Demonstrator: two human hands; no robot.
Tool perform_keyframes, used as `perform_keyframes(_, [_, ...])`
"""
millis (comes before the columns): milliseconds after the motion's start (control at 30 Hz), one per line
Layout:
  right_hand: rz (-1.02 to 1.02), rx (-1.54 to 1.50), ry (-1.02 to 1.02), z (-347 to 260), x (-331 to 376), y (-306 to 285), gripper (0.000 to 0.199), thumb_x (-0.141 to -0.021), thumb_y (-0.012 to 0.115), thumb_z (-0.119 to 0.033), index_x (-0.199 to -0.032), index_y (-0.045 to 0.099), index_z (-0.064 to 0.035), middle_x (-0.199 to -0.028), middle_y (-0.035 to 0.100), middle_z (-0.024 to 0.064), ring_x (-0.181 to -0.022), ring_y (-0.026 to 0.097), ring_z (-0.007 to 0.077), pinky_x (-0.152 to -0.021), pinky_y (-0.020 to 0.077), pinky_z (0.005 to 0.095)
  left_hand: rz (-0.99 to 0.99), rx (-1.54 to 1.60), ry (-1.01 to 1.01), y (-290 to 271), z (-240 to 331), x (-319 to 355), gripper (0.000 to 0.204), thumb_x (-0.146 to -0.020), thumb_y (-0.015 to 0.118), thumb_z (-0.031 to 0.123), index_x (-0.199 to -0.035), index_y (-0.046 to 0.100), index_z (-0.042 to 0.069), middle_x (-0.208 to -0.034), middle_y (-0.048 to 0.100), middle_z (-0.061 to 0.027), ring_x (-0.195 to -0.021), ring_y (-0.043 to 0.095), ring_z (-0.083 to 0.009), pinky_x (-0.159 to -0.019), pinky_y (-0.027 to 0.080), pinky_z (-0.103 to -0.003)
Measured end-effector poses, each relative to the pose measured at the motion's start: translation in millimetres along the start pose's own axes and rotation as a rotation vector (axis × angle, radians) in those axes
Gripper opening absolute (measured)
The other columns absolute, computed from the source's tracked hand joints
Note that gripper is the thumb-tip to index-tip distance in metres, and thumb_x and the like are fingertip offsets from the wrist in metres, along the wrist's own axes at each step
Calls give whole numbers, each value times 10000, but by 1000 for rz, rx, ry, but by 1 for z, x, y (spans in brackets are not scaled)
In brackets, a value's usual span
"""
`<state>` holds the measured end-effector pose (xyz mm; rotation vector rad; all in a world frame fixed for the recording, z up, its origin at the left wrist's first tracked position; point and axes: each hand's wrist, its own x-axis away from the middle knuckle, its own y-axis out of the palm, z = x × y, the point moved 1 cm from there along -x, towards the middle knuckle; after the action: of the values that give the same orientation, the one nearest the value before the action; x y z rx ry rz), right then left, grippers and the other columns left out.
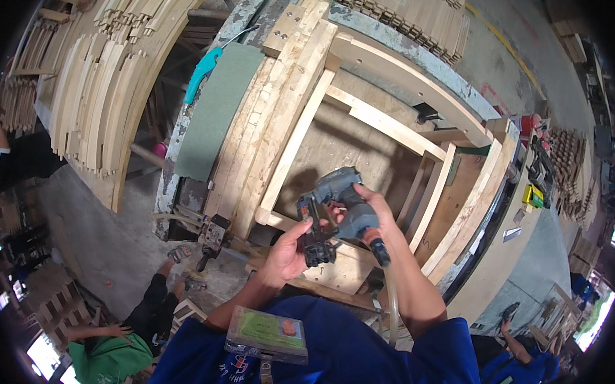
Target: The person assembles wooden chair frames on a workbench in a factory. They receive frames from a coworker, align the pieces, and use a nail gun to fasten joints before passing the completed frames down the line.
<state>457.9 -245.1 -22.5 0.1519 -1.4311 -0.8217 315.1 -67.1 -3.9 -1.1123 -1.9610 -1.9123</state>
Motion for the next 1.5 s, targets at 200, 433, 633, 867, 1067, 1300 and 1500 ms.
perform_keyframes(200, [-16, -201, 75, 13, -34, 9, 507, -1085, 513, -300, -1416, 336, 41, -1253, 530, 411, -824, 682, 250, -734, 608, 373, 138, -4, 188, -8, -1, 11, 338, -1076, 575, 265, -1358, 526, 86, -1188, 635, -62, -1111, 675, -216, -1033, 561, -456])
perform_keyframes(433, [38, -203, 133, 10, -47, 9, 476, -1086, 500, -269, -1393, 333, 55, -1214, 569, 389, -741, 673, 222, -717, 591, 349, 329, -83, 236, 10, 4, 13, 345, -1080, 570, 294, -1323, 516, 54, -1136, 623, -62, -1057, 674, -204, -1018, 564, -458])
perform_keyframes(633, [-58, -291, 194, 19, -38, 0, 479, -1089, 487, -270, -1432, 377, 45, -1243, 554, 412, -672, 637, 187, -716, 595, 357, 354, -85, 153, 18, -2, 25, 306, -1077, 550, 310, -1258, 595, 67, -1145, 656, -63, -1031, 683, -209, -910, 583, -427])
perform_keyframes(867, [-119, -230, 137, 33, -23, 2, 549, -1080, 534, -349, -1435, 413, 53, -1251, 551, 431, -703, 647, 190, -714, 607, 375, 293, -207, 174, 19, -3, 37, 331, -1077, 544, 317, -1244, 597, 37, -1140, 661, -103, -1031, 680, -228, -897, 583, -431])
perform_keyframes(1067, [-277, -102, -226, 37, 62, -35, 542, -1084, 522, -428, -1325, 521, 58, -1122, 669, 248, -708, 672, 201, -680, 642, 408, 721, -2011, 1415, 2, 54, 139, 367, -1029, 530, 238, -1237, 653, -39, -1083, 684, -197, -1007, 637, -375, -928, 508, -469])
perform_keyframes(1300, [142, 248, -868, 80, 272, -99, 365, -1059, 603, -384, -1187, 629, -43, -729, 651, 70, -580, 657, 169, -554, 605, 328, 965, -2571, 1627, 3, 103, 134, 525, -1038, 580, 315, -1420, 539, -44, -1461, 527, -268, -1418, 397, -515, -1217, 260, -600])
perform_keyframes(1500, [1266, 1039, -1491, 81, 338, -237, 441, -955, 698, -253, -1276, 577, 24, -1069, 642, 206, -804, 700, 322, -736, 600, 432, 646, -2648, 1565, 31, 64, 94, 611, -980, 638, 283, -1468, 481, -49, -1551, 406, -312, -1504, 249, -530, -1230, 202, -625])
